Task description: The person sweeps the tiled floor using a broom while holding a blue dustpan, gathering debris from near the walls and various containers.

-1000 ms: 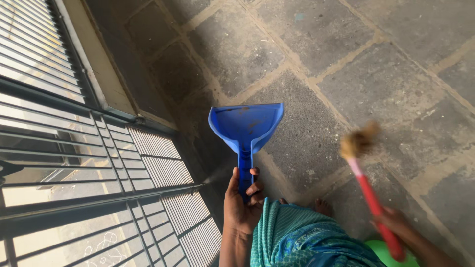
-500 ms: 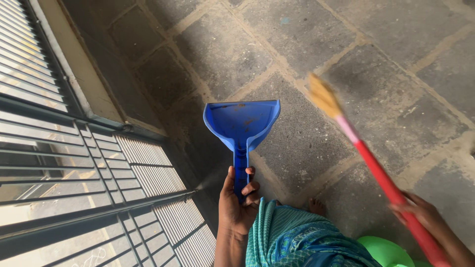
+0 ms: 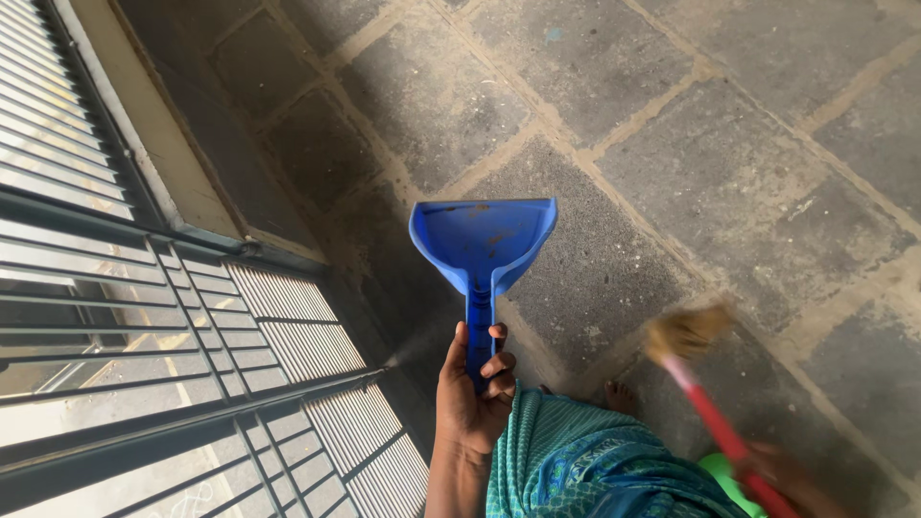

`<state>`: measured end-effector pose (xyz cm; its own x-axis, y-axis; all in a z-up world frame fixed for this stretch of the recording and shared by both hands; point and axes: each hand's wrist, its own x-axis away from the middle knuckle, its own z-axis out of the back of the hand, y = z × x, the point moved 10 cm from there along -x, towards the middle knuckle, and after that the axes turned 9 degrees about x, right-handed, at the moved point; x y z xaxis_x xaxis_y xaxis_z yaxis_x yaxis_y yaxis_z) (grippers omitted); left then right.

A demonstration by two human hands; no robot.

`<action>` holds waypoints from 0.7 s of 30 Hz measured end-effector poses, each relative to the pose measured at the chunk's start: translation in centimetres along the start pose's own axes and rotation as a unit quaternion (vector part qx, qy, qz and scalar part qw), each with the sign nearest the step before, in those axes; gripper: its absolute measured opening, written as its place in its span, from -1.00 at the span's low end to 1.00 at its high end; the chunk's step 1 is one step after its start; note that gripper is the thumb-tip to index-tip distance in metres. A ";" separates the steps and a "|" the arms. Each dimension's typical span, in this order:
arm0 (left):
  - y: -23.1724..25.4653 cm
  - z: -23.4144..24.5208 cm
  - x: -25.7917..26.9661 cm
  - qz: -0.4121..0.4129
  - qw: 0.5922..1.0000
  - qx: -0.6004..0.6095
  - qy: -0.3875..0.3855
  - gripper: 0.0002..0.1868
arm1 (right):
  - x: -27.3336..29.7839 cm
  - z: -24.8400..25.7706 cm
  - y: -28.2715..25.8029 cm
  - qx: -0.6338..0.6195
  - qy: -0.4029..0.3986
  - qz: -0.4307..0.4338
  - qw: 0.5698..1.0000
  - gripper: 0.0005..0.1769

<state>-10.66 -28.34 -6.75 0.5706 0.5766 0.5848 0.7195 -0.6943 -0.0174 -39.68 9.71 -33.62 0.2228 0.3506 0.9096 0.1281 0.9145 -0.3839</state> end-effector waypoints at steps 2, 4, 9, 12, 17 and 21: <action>0.0 0.2 0.0 0.002 1.000 0.004 0.003 -0.68 | -2.4 -3.3 -2.9 0.007 -0.057 0.069 0.996 -0.69; 0.1 0.3 0.0 0.002 1.000 0.009 0.003 -0.69 | -4.9 -4.8 -6.5 0.006 -0.087 0.113 0.990 -0.71; 0.2 -0.3 0.1 -0.001 1.000 -0.005 -0.009 -0.69 | -7.4 -1.7 -13.3 -0.085 -0.073 0.159 0.981 -0.53; 0.0 -1.0 0.1 0.008 1.000 0.000 -0.012 -0.69 | -6.2 1.3 -14.6 -0.122 -0.076 0.171 0.975 -0.53; 0.0 -1.5 0.0 0.022 1.000 0.005 -0.022 -0.69 | 2.0 7.4 -6.1 -0.103 0.094 0.048 0.989 -0.40; 0.4 -1.4 -0.2 0.024 1.000 0.002 -0.018 -0.68 | 5.3 8.8 -0.8 -0.104 0.116 -0.004 0.988 -0.44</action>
<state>-11.04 -29.36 -5.75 0.6186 0.5581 0.5531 0.6926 -0.7197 -0.0484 -47.08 12.60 -27.10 0.4336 0.2652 0.8612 0.3217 0.8472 -0.4228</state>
